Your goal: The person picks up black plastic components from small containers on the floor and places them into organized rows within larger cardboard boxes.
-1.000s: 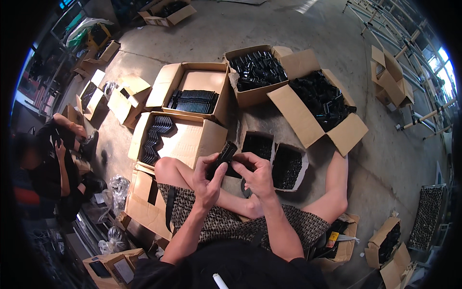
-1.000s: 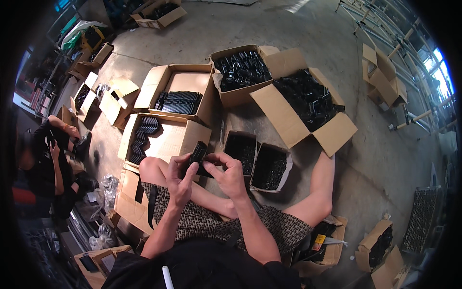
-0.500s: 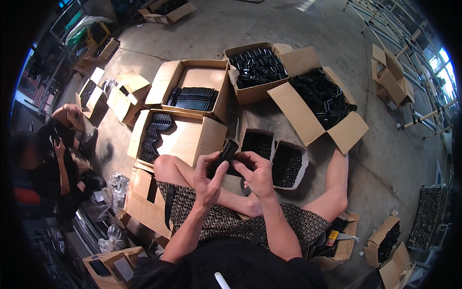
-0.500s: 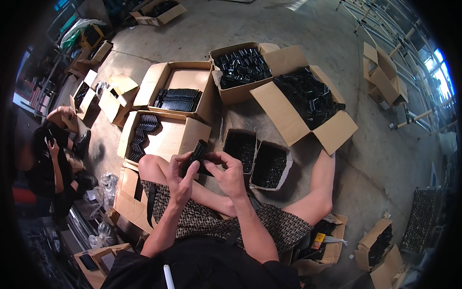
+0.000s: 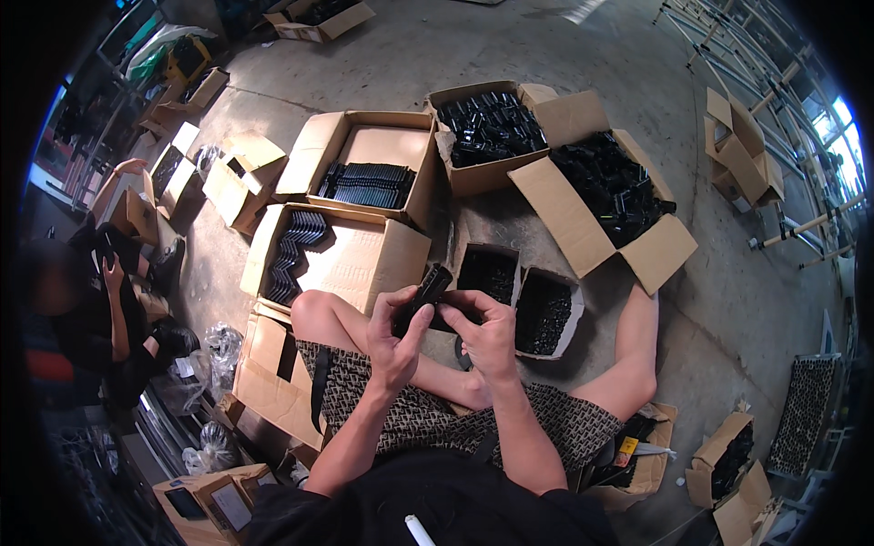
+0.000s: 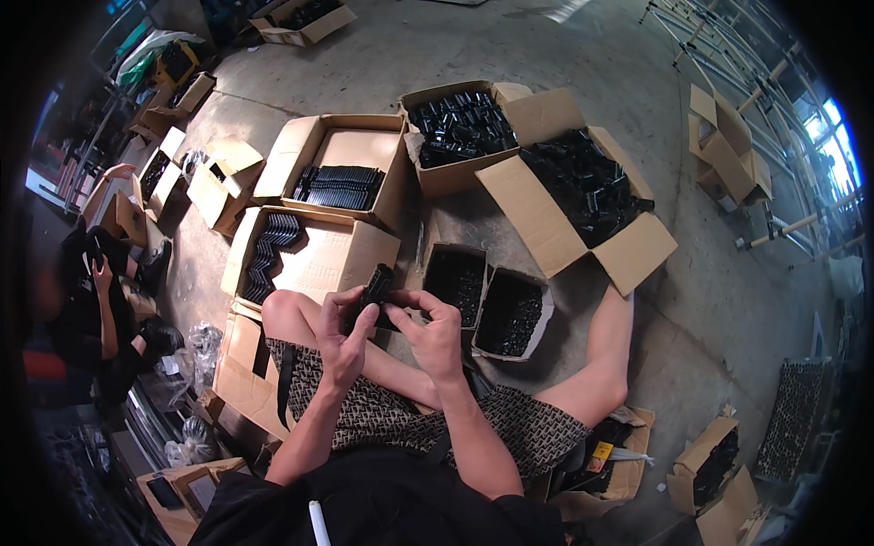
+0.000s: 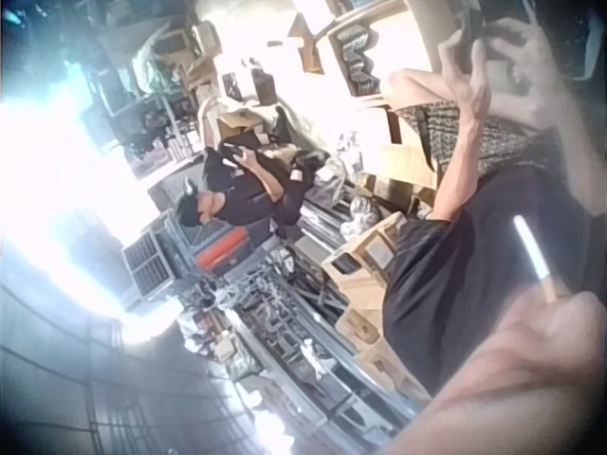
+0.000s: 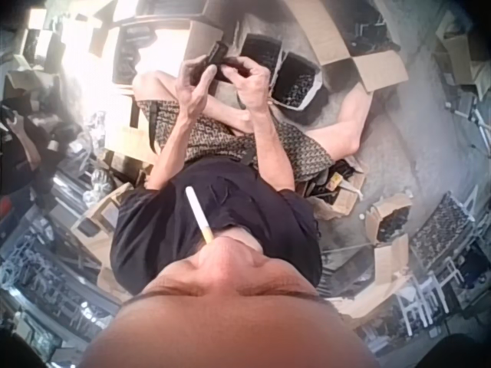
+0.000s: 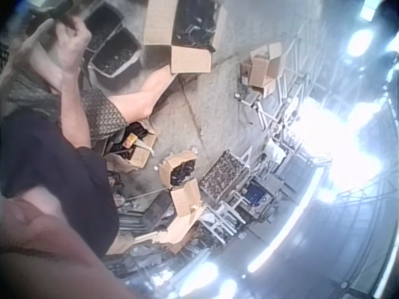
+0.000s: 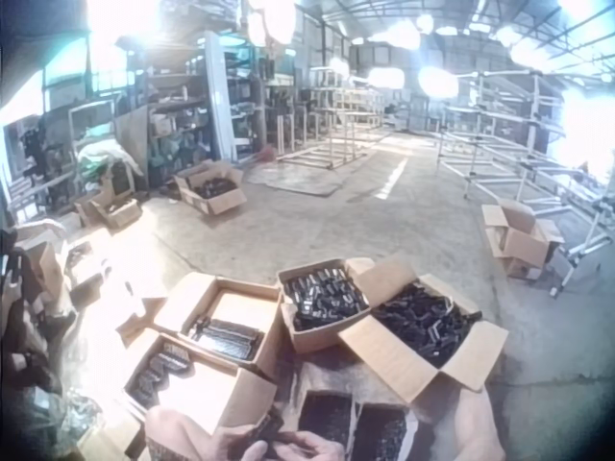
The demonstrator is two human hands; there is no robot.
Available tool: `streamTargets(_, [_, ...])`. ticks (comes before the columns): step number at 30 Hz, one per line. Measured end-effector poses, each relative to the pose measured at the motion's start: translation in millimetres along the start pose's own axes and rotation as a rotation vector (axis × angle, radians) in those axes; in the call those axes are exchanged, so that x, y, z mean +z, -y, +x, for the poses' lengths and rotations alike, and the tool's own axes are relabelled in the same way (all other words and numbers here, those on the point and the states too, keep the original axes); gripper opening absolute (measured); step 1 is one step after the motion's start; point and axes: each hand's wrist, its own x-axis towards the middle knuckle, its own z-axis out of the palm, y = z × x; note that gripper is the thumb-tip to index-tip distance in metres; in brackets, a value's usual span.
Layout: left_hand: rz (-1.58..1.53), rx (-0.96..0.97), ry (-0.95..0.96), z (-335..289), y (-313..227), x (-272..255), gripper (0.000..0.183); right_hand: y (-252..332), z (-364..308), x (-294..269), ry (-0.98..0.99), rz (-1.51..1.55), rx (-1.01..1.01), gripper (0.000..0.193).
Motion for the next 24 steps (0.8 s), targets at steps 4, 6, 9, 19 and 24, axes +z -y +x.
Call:
streamTargets(4, [-0.002, 0.000, -0.028, -1, 1, -2, 0.027, 0, 0, 2, 0.020, 0.015, 0.001, 0.019])
streamTargets(6, [-0.003, 0.009, -0.031, -1, 0, -2, 0.027, 0, 0, 2, 0.032, 0.027, 0.022, 0.020])
streamTargets(9, [-0.006, 0.009, -0.027, -2, 2, -3, 0.027, 0, 0, 1, 0.038, 0.013, 0.058, 0.021])
streamTargets(19, [-0.020, -0.033, 0.003, -4, 5, -1, 0.028, -11, -1, -3, 0.049, 0.217, 0.099, 0.016])
streamTargets(24, [-0.040, -0.131, 0.025, 3, 31, -23, 0.027, -63, 13, -12, 0.120, 0.324, 0.202, 0.017])
